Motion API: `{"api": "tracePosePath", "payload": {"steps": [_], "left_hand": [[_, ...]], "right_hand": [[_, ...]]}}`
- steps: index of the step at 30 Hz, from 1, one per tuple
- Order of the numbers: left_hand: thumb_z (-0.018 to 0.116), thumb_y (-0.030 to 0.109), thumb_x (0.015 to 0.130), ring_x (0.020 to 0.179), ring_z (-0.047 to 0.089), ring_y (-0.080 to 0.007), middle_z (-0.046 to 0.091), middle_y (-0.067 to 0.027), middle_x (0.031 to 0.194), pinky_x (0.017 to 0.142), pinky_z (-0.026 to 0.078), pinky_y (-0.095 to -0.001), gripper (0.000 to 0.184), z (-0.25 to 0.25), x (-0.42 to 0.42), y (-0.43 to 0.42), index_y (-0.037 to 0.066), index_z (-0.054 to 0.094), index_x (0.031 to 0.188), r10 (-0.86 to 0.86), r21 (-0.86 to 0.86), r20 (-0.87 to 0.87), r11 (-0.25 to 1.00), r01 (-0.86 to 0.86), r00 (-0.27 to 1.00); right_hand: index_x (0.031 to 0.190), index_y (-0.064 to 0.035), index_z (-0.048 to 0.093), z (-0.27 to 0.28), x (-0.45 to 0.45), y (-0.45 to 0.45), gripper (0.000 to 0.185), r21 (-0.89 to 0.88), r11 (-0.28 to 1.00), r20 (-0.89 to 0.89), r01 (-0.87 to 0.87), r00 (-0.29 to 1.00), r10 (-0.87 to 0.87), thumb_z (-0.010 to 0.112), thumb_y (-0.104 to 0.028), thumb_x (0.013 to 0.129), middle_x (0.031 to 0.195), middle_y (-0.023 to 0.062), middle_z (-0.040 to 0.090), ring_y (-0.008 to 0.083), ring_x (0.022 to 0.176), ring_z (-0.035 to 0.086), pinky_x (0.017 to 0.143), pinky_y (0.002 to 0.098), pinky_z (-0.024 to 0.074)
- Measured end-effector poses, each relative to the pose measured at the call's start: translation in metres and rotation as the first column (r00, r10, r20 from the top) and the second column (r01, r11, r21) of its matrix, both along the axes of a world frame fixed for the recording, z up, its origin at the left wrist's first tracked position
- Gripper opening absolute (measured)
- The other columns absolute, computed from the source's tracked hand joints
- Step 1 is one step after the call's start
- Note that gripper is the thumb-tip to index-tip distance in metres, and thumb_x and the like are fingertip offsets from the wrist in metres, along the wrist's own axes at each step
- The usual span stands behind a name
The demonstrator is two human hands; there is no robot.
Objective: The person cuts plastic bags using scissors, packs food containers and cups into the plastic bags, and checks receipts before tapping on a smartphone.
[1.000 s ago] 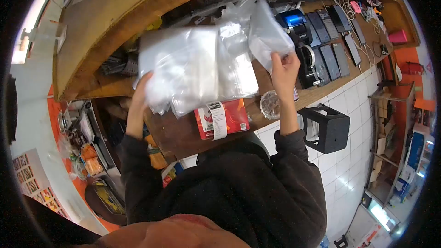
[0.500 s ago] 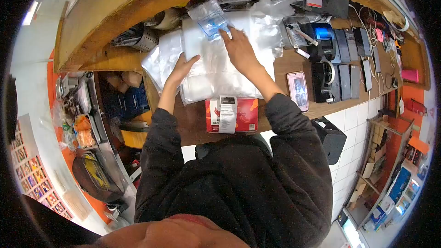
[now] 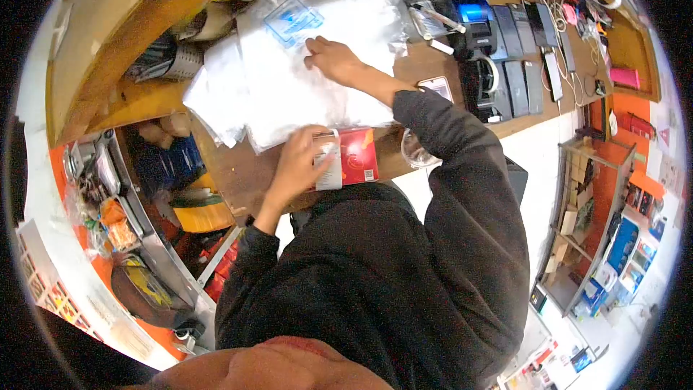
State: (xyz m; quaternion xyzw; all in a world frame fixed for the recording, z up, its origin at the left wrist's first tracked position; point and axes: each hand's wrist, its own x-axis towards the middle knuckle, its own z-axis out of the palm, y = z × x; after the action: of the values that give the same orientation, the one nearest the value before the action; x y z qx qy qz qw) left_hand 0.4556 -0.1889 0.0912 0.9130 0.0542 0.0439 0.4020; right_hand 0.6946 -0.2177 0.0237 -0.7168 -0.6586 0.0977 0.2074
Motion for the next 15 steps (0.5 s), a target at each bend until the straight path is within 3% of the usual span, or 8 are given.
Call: {"api": "tracePosePath", "payload": {"steps": [2, 4, 7, 10, 12, 13, 14, 15], "left_hand": [[0.069, 0.017, 0.074, 0.112, 0.048, -0.0313, 0.052, -0.0097, 0.115, 0.096, 0.038, -0.0429, 0.034, -0.012, 0.002, -0.032, 0.009, 0.060, 0.106, -0.120, -0.041, 0.105, 0.991, 0.124, 0.987], [0.070, 0.018, 0.074, 0.113, 0.048, -0.0314, 0.052, -0.0110, 0.115, 0.096, 0.038, -0.0437, 0.036, -0.020, 0.019, -0.063, 0.009, 0.059, 0.107, -0.186, -0.061, 0.170, 0.978, 0.199, 0.968], [0.071, 0.021, 0.073, 0.113, 0.047, -0.0334, 0.051, -0.0154, 0.115, 0.097, 0.037, -0.0448, 0.039, -0.019, 0.042, -0.103, 0.006, 0.059, 0.107, -0.174, -0.092, 0.165, 0.977, 0.191, 0.971], [0.071, 0.025, 0.072, 0.114, 0.045, -0.0370, 0.050, -0.0192, 0.115, 0.100, 0.033, -0.0471, 0.044, -0.033, 0.056, -0.119, 0.006, 0.058, 0.110, -0.235, 0.133, 0.240, 0.969, 0.208, 0.942], [0.069, 0.030, 0.073, 0.115, 0.043, -0.0409, 0.050, -0.0211, 0.114, 0.103, 0.029, -0.0499, 0.049, -0.038, 0.061, -0.127, 0.006, 0.057, 0.113, -0.305, 0.228, -0.023, 0.926, 0.302, 0.952], [0.067, 0.033, 0.074, 0.119, 0.041, -0.0414, 0.050, -0.0213, 0.116, 0.105, 0.026, -0.0516, 0.052, -0.041, 0.062, -0.128, 0.006, 0.056, 0.117, -0.357, 0.138, -0.208, 0.911, 0.389, 0.911], [0.067, 0.033, 0.074, 0.119, 0.041, -0.0414, 0.050, -0.0213, 0.116, 0.105, 0.026, -0.0516, 0.052, -0.044, 0.064, -0.130, 0.006, 0.056, 0.117, -0.378, 0.140, -0.203, 0.902, 0.408, 0.904], [0.069, 0.029, 0.073, 0.122, 0.040, -0.0382, 0.049, -0.0196, 0.120, 0.106, 0.026, -0.0485, 0.051, -0.050, 0.064, -0.133, 0.006, 0.057, 0.117, -0.278, 0.122, 0.010, 0.954, 0.275, 0.961]], "right_hand": [[0.089, -0.0099, 0.058, 0.001, -0.010, 0.003, 0.026, 0.031, 0.997, 0.039, 0.074, 0.996, -0.075, 0.070, -0.021, 0.070, 0.097, 0.0087, 0.050, 0.0268, 0.096, 0.050, 0.081, 0.0365, 0.0443], [0.103, -0.0089, 0.059, 0.002, -0.018, 0.007, 0.044, -0.062, 0.994, 0.090, 0.088, 0.993, -0.082, 0.073, -0.035, 0.069, 0.110, 0.0167, 0.049, 0.0340, 0.104, 0.049, 0.088, 0.0446, 0.0426], [0.090, -0.0073, 0.063, -0.012, -0.014, 0.012, 0.029, -0.016, 0.993, 0.041, 0.119, 0.992, -0.118, 0.072, -0.027, 0.071, 0.103, 0.0128, 0.053, 0.0332, 0.101, 0.051, 0.085, 0.0409, 0.0442], [0.078, -0.0078, 0.064, -0.014, -0.015, 0.014, 0.013, 0.122, 0.978, -0.054, 0.170, 0.985, -0.164, 0.069, -0.018, 0.073, 0.095, 0.0091, 0.055, 0.0314, 0.091, 0.053, 0.078, 0.0385, 0.0451], [0.080, -0.0107, 0.064, 0.002, -0.029, 0.012, 0.007, 0.152, 0.940, -0.221, 0.306, 0.938, -0.269, 0.066, -0.016, 0.075, 0.093, 0.0090, 0.052, 0.0302, 0.088, 0.049, 0.077, 0.0385, 0.0435], [0.081, -0.0113, 0.064, 0.014, -0.039, 0.011, 0.007, 0.235, 0.919, -0.184, 0.317, 0.943, -0.278, 0.064, -0.016, 0.076, 0.093, 0.0091, 0.052, 0.0306, 0.088, 0.048, 0.077, 0.0392, 0.0427], [0.081, -0.0119, 0.064, 0.027, -0.050, 0.010, 0.006, 0.314, 0.893, -0.147, 0.323, 0.945, -0.291, 0.063, -0.016, 0.076, 0.094, 0.0093, 0.052, 0.0311, 0.088, 0.048, 0.077, 0.0399, 0.0420], [0.081, -0.0114, 0.062, 0.039, -0.063, 0.008, 0.007, 0.339, 0.884, -0.180, 0.322, 0.945, -0.274, 0.062, -0.017, 0.077, 0.094, 0.0093, 0.051, 0.0307, 0.089, 0.048, 0.076, 0.0399, 0.0413]]}}
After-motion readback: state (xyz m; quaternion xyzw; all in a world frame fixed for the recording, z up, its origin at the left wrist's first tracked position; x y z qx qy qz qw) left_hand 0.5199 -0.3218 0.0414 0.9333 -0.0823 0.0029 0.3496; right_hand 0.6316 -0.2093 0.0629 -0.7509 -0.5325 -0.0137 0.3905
